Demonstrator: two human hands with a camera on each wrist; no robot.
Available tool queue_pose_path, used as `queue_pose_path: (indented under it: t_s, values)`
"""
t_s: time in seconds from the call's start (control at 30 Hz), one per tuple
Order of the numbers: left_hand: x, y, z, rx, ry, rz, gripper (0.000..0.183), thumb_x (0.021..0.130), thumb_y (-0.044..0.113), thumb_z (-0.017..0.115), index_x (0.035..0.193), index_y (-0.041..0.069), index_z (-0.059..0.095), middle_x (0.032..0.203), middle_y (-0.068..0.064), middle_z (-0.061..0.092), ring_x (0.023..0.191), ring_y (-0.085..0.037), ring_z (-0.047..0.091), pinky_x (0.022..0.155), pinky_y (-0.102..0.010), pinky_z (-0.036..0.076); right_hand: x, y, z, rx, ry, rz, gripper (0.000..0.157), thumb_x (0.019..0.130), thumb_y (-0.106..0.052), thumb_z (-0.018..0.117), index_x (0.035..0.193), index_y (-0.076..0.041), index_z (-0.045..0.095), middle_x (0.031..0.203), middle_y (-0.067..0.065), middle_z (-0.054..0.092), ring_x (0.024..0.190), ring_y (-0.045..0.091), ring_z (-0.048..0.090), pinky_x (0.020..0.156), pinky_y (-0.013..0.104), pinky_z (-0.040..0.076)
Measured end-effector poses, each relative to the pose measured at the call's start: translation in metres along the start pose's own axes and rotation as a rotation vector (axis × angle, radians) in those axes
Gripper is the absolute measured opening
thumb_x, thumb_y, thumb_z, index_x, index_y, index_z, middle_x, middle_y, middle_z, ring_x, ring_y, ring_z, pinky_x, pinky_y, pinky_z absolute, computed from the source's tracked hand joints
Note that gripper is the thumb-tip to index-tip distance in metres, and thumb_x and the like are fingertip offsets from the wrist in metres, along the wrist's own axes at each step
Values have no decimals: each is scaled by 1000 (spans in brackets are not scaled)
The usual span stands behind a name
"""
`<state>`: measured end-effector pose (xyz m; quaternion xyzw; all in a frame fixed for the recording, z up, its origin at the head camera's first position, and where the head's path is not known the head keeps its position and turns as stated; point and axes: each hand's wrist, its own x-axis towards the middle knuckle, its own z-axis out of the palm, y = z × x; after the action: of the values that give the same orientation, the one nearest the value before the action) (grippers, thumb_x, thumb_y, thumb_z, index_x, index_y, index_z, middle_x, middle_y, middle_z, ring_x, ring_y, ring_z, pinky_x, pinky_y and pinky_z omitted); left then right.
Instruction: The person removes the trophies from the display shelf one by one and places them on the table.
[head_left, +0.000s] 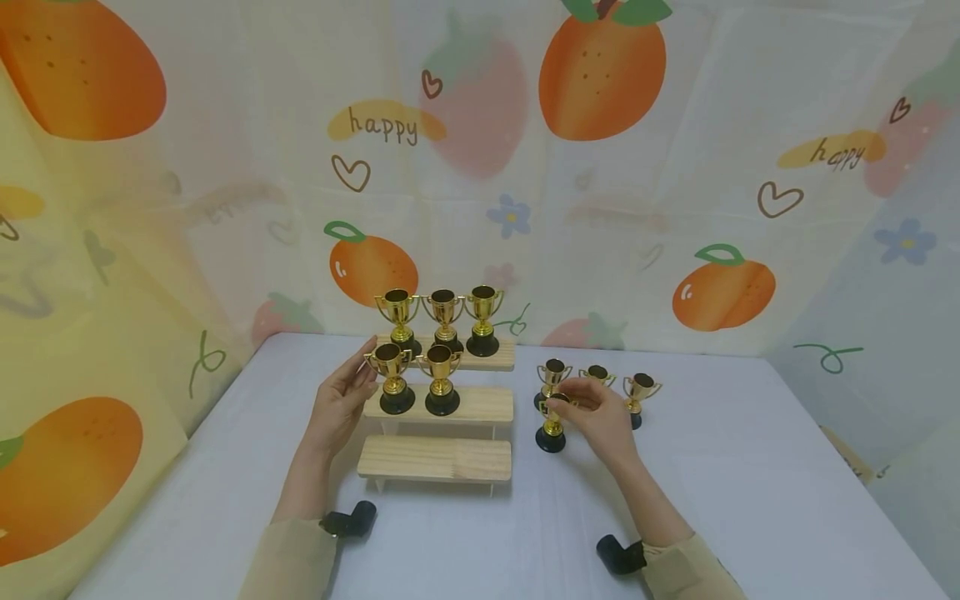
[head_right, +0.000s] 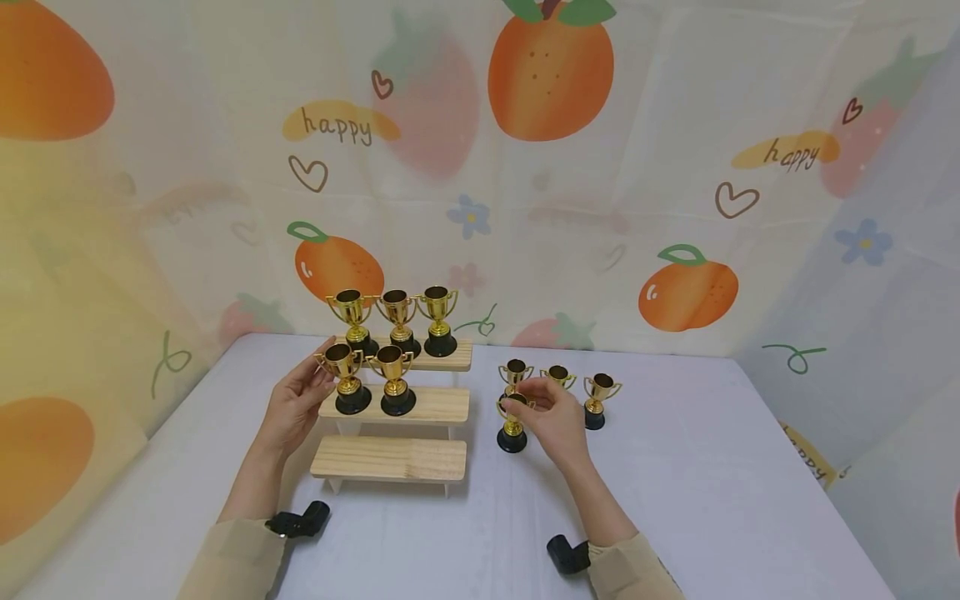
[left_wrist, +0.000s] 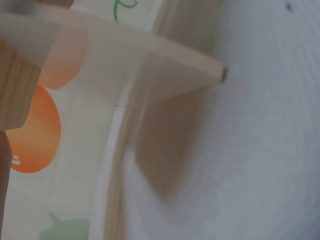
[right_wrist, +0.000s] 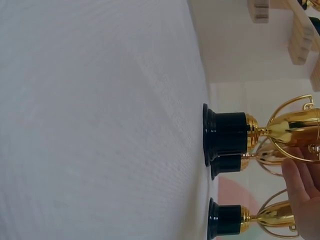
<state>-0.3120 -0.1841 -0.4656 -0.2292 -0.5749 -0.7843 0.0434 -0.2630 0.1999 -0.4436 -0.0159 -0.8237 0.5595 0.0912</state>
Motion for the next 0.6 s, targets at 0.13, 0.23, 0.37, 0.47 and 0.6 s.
queue_pose_path:
  t_s: [0.13, 0.23, 0.37, 0.47, 0.6]
  values:
    - [0, 0, 0, -6, -5, 4, 63, 93, -20, 44, 151, -11, 20, 149, 20, 47, 132, 8, 49, 113, -13, 39, -1, -1, -1, 57, 15, -14, 39, 81, -29, 82, 112, -9, 69, 115, 11, 72, 97, 2, 66, 86, 12, 56]
    - [1, 0, 1, -4, -5, 8, 63, 92, -20, 44, 151, -11, 20, 148, 21, 48, 132, 8, 49, 113, -13, 39, -1, -2, -1, 80, 17, -12, 39, 81, -29, 81, 112, -9, 68, 115, 12, 71, 93, -2, 65, 83, 12, 58]
    - [1, 0, 1, -4, -6, 12, 63, 92, -20, 44, 151, -11, 20, 147, 22, 48, 132, 8, 49, 113, -13, 39, -1, -3, -2, 83, 40, -21, 37, 83, -29, 80, 112, -9, 69, 114, 13, 71, 92, -5, 64, 81, 12, 58]
    - [1, 0, 1, -9, -10, 17, 63, 92, -20, 43, 150, -12, 20, 147, 22, 49, 132, 8, 49, 113, -12, 40, 0, -4, -1, 106, 63, -30, 35, 85, -26, 78, 112, -7, 68, 116, 14, 71, 93, -6, 65, 81, 11, 57]
    - [1, 0, 1, -11, -9, 23, 63, 92, -20, 43, 150, -13, 20, 146, 22, 50, 132, 7, 50, 112, -12, 41, 0, -8, 0, 171, 95, -42, 34, 86, -20, 77, 114, -5, 66, 117, 16, 69, 96, -5, 65, 84, 10, 58]
